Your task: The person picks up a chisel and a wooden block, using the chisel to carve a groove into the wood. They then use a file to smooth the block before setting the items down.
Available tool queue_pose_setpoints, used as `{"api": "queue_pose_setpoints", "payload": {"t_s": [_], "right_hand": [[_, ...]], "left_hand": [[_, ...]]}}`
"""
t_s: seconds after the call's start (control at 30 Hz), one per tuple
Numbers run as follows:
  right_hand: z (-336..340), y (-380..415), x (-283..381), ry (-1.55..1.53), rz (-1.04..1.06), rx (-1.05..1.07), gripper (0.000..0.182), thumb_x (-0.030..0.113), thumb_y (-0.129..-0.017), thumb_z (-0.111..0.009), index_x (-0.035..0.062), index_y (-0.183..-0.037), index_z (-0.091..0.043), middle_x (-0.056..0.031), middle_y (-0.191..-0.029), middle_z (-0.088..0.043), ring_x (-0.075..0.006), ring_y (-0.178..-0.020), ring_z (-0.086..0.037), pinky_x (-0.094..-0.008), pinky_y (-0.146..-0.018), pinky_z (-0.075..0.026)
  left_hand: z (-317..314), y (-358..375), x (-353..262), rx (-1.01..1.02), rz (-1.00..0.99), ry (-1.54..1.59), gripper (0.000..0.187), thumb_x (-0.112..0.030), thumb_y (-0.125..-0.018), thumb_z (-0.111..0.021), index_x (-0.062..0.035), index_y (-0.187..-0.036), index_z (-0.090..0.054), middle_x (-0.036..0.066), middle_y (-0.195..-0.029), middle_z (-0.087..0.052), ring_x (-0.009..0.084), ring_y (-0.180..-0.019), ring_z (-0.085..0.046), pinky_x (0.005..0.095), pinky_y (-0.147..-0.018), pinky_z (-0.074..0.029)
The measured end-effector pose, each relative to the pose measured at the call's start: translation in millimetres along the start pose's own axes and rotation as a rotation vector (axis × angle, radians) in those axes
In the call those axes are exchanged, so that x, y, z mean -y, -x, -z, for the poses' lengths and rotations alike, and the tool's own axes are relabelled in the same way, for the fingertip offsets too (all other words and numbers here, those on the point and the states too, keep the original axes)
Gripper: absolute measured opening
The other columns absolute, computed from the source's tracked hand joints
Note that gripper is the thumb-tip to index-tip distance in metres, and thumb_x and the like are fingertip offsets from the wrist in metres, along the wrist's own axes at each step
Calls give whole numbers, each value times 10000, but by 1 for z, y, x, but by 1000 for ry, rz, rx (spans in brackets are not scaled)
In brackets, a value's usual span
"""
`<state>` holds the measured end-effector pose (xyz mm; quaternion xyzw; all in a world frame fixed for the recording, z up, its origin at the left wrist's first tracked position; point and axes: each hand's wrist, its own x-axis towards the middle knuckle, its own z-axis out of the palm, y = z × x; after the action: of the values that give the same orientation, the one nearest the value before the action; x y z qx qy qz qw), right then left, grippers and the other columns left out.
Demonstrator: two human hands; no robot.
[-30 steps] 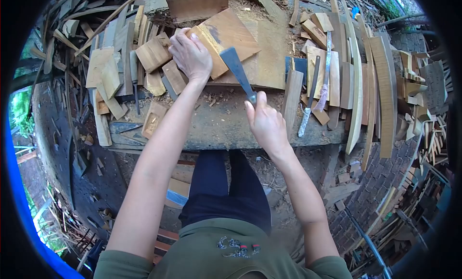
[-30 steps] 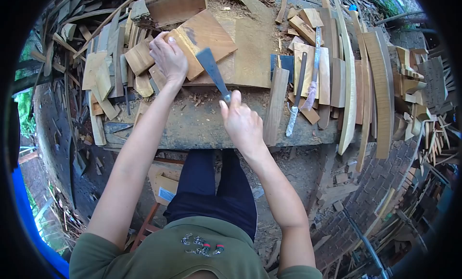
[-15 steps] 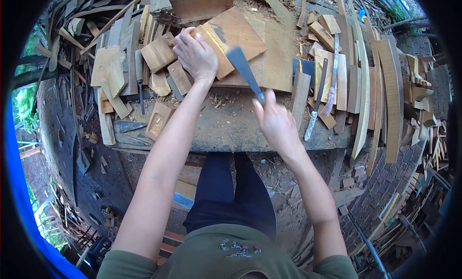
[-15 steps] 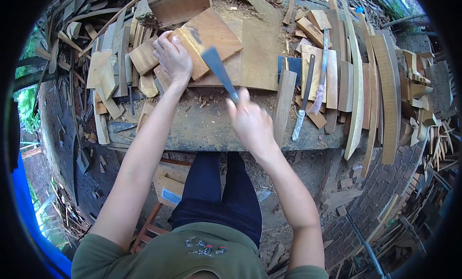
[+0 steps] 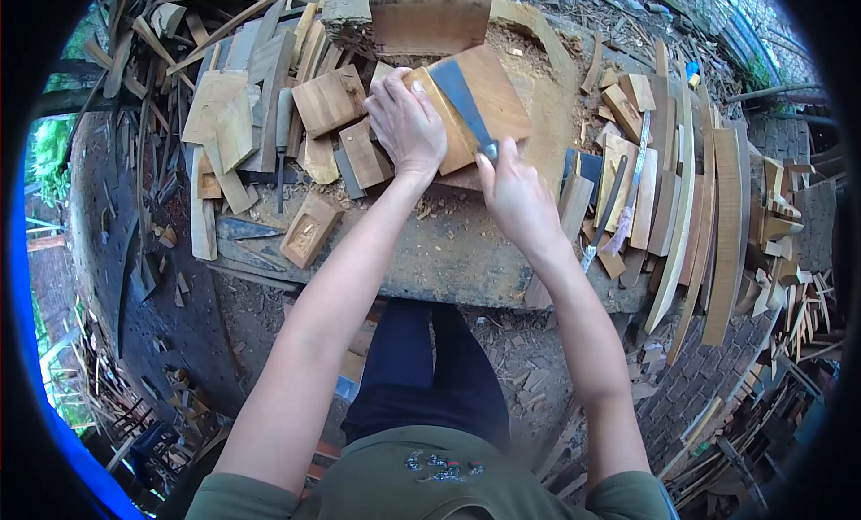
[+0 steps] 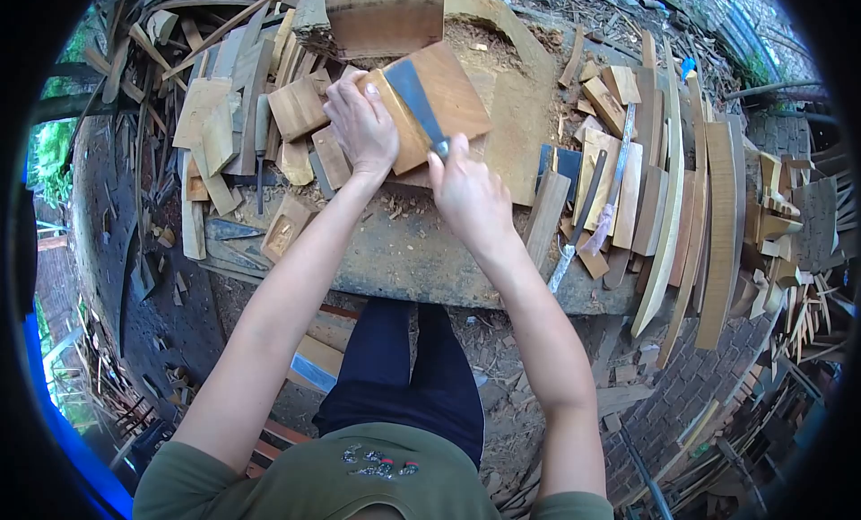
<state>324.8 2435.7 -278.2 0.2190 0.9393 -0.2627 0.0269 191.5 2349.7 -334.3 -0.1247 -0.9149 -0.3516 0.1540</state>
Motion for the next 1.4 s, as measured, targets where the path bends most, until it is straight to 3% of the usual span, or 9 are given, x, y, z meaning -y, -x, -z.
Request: {"api": "queue_pose_setpoints", "payload": {"t_s": [0.13,0.33,0.47,0.6,0.7,0.83,1.03,1.17,1.4], "right_hand": [[12,48,-10,29,-113,124,340,338,-1007,-476,10,-1091,-451,-252,-695,-659,-447,-677,-670,-535,-578,-541],[3,-3,3,-10,-43,75,356,357,-1010,-466,14,-1104,-450,-254,-701,-661,-455,-700,-673,-554,-591,-541],[7,54,-11,-69,-129,124,311,332,-1009,-473,30,-1074,-448,-272,-702,-650,-464,-683,-659,-568,-589,-519],[4,1,3,-56,-57,45,314,349,-1014,-462,41,-1071,-449,-265,-693,-647,-472,-679,-653,-576,-570,-516],[0,17,-1,-40,-104,82,295,334,-1013,-469,44,-1064,-445,-266,-686,-642,-474,-679,-652,-568,-574,-518],[5,101,-19,-83,-188,150,285,312,-1013,-477,33,-1035,-427,-246,-686,-645,-458,-655,-653,-552,-562,-531],[-15,52,-8,-74,-138,56,285,304,-1011,-486,28,-1020,-420,-235,-673,-641,-452,-653,-655,-545,-539,-525],[-9,114,-25,-94,-184,98,283,294,-1013,-486,19,-1021,-421,-226,-658,-636,-457,-659,-651,-541,-533,-518],[13,107,-25,-196,-177,182,277,290,-1018,-479,20,-1012,-416,-241,-691,-639,-462,-667,-647,-544,-562,-508]], "left_hand": [[0,-1,0,20,27,5,241,-176,-952,-484,-97,-1180,-482,127,-1150,-476,330,-1067,-454,462,-916,-358],[1,-1,0,27,32,2,248,-172,-950,-487,-99,-1187,-481,121,-1147,-476,323,-1079,-445,456,-927,-351],[-1,-4,-2,9,27,12,251,-173,-949,-488,-100,-1189,-480,121,-1149,-476,324,-1082,-445,460,-932,-349],[-2,0,0,16,20,9,245,-177,-954,-486,-103,-1187,-480,115,-1146,-474,321,-1081,-442,462,-931,-349],[-2,1,0,18,14,13,235,-180,-959,-480,-104,-1182,-481,116,-1145,-474,321,-1082,-440,461,-932,-349],[-3,-3,2,11,17,-2,233,-183,-959,-476,-102,-1178,-482,120,-1157,-473,322,-1078,-442,460,-931,-352],[-3,-1,4,28,-11,-33,239,-193,-963,-466,-96,-1181,-473,120,-1180,-467,326,-1078,-452,464,-927,-359],[-6,-3,5,20,5,-25,238,-203,-967,-462,-98,-1181,-473,118,-1187,-465,329,-1088,-452,470,-926,-364],[-5,-1,5,4,6,-24,257,-196,-979,-458,-60,-1194,-491,160,-1170,-472,354,-1084,-458,471,-958,-365]]}}
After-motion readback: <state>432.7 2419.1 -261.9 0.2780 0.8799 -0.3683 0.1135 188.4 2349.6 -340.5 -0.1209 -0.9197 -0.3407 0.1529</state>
